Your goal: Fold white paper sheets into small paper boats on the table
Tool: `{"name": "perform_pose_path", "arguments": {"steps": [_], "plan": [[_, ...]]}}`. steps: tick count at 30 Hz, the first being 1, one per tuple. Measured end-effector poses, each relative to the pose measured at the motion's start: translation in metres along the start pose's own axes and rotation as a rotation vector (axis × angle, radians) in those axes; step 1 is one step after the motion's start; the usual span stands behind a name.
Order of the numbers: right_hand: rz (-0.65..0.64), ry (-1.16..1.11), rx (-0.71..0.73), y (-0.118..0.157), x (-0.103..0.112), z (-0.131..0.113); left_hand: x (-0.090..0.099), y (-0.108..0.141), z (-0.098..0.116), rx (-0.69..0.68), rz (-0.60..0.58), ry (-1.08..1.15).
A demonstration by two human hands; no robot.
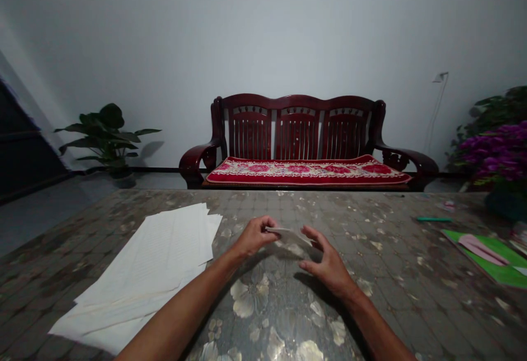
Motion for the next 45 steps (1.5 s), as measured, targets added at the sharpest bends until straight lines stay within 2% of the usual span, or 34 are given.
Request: {"name": "perform_pose_path", "arguments": {"steps": [3, 5, 8, 11, 13, 16, 18, 21, 24, 27, 33, 40, 45], "plan": [[0.037, 0.127, 0.123, 0.000, -0.002, -0.003, -0.008, 0.013, -0.015, 0.015, -0.026, 0.298], [0.023, 0.231, 0.288, 0.003, -0.008, -0.017, -0.018, 0.019, -0.024, 0.023, -0.090, 0.326], [0.021, 0.409, 0.526, 0.015, -0.014, -0.040, -0.025, 0.022, -0.030, -0.012, -0.153, 0.131], [0.103, 0.673, 0.609, 0.025, -0.013, -0.053, -0.019, 0.028, -0.023, -0.127, -0.100, -0.221], [0.145, 0.825, 0.590, 0.029, -0.014, -0.056, -0.019, 0.041, -0.014, -0.241, -0.074, -0.463], [0.128, 0.935, 0.552, 0.034, -0.023, -0.060, -0.031, 0.070, -0.004, -0.419, -0.082, -0.753], [0.083, 0.958, 0.536, 0.036, -0.031, -0.060, -0.036, 0.086, -0.002, -0.468, -0.062, -0.883], [-0.016, 0.935, 0.540, 0.036, -0.040, -0.058, -0.040, 0.095, -0.006, -0.466, -0.055, -1.017], [-0.105, 0.805, 0.531, 0.034, -0.038, -0.050, -0.034, 0.091, -0.008, -0.452, -0.074, -1.025], [-0.122, 0.693, 0.497, 0.030, -0.029, -0.039, -0.022, 0.085, -0.009, -0.425, -0.075, -0.985], [-0.119, 0.691, 0.478, 0.029, -0.026, -0.031, -0.015, 0.088, -0.010, -0.485, -0.074, -0.979], [-0.171, 0.636, 0.254, 0.024, -0.023, -0.023, -0.011, 0.089, -0.014, -0.462, -0.031, -0.934], [-0.211, 0.627, 0.145, 0.021, -0.024, -0.019, -0.005, 0.084, -0.008, -0.326, 0.016, -0.920]]}}
Point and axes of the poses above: each hand's wrist, its own y-axis away from the middle knuckle, its own x-axis out of the back of the hand, z = x × y, the point moved 8 cm from there along -y, towards the middle knuckle, and after that the axes turned 10 degrees about y, right-handed, at the moved point
